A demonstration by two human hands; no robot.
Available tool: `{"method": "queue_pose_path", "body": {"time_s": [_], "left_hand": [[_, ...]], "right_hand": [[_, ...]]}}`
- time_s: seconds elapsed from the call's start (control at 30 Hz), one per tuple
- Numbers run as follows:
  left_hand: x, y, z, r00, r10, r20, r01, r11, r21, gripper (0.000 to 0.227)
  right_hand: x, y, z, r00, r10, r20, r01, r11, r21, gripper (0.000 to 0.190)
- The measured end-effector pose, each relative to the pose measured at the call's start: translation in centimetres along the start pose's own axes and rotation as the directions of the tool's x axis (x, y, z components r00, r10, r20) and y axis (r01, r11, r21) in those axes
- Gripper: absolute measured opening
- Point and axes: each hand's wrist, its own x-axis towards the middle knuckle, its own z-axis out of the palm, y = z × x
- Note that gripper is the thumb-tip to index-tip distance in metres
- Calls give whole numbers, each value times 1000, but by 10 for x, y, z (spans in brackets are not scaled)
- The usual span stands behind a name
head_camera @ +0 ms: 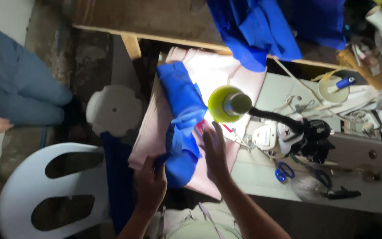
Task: The person is ironing blue fabric pieces on a workbench, using a spray bottle and a hand iron.
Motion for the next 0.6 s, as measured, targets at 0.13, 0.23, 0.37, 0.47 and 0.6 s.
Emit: {"method": "queue_pose_path", "body": {"time_s": [0.13, 0.23, 0.37, 0.47, 0.6], "left_hand": [[4, 9, 8, 1000, 24, 2, -24, 981, 191, 15], [-7, 7, 12, 977, 152, 151, -186, 952, 242, 20], [-25, 15, 20, 910, 313, 272, -382, 889, 252, 32], [-28, 50, 8, 885, 377, 274, -425, 894, 143, 24], [-84, 57, 32, 847, 494, 195, -505, 863, 7, 18]], "right_hand": [[-78, 29, -40, 820, -417, 392, 572, 601, -558, 13], [-86, 49, -33, 871, -172, 459, 432, 711, -554, 33], [-44, 94, -31, 946, -97, 309, 235, 863, -446, 43], [-11, 90, -24, 965, -115, 235, 180, 944, -278, 40], [55, 42, 6, 976, -128, 179, 137, 990, -36, 37]]}}
